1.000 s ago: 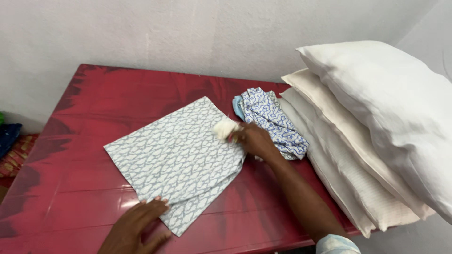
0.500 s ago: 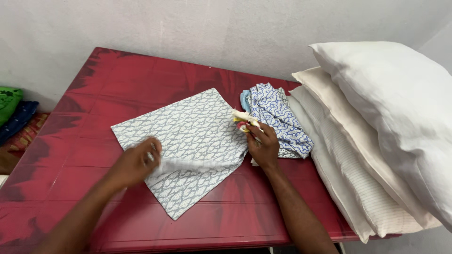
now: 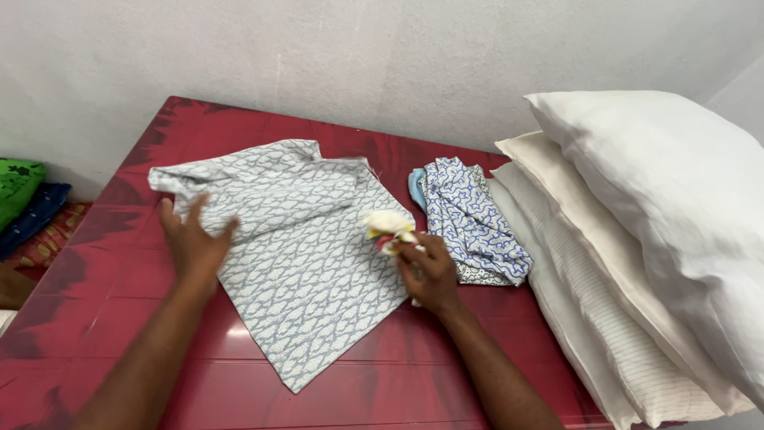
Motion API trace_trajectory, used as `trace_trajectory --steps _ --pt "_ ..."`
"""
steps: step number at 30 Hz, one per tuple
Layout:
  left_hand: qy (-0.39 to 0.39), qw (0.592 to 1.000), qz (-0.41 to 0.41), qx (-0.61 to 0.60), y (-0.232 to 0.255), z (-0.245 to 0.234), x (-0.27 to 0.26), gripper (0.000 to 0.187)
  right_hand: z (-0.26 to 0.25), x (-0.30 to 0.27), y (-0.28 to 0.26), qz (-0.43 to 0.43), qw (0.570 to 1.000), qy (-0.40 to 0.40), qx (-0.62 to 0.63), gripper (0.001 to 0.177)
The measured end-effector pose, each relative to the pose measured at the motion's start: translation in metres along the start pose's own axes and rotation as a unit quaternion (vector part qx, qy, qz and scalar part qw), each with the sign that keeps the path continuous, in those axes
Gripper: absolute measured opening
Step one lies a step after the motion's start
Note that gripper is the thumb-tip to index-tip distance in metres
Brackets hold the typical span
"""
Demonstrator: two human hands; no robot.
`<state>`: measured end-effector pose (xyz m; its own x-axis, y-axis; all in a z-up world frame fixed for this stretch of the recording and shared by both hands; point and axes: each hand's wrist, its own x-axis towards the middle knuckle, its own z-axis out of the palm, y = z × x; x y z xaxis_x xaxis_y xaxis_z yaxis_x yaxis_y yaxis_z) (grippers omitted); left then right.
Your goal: The person places a pillow into a patterned pillowcase and then wipes the pillow with a small cloth.
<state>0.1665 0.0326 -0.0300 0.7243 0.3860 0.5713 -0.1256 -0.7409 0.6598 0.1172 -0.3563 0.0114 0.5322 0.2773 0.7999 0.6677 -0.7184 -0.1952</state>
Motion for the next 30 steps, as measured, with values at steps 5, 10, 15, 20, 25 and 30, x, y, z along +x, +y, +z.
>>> trace_trajectory --steps 5,10,15,20,25,30 --pt "-0.398 0.909 0.123 -0.027 0.051 -0.049 -0.088 0.074 0.017 0.0 -0.032 -0.088 0.974 -0.183 0.105 0.035" --pt "-0.566 0.797 0.199 -0.068 0.081 -0.104 -0.118 0.081 0.06 0.004 -0.066 -0.246 0.936 -0.246 0.06 0.053" --pt "-0.606 0.775 0.179 0.004 0.08 -0.103 -0.125 0.087 0.114 0.019 -0.078 -0.347 0.892 -0.269 0.104 0.046" --pt "-0.597 0.776 0.202 -0.029 0.067 -0.093 -0.133 0.093 0.147 0.049 0.005 -0.226 0.931 -0.28 0.06 0.023" --pt "-0.584 0.782 0.216 -0.014 0.067 -0.089 -0.135 0.092 0.11 0.068 0.103 0.068 0.951 -0.203 -0.224 0.036" --pt "-0.599 0.78 0.178 -0.004 0.071 -0.095 -0.135 0.093 0.073 0.051 0.075 0.05 0.992 -0.083 -0.083 0.038"
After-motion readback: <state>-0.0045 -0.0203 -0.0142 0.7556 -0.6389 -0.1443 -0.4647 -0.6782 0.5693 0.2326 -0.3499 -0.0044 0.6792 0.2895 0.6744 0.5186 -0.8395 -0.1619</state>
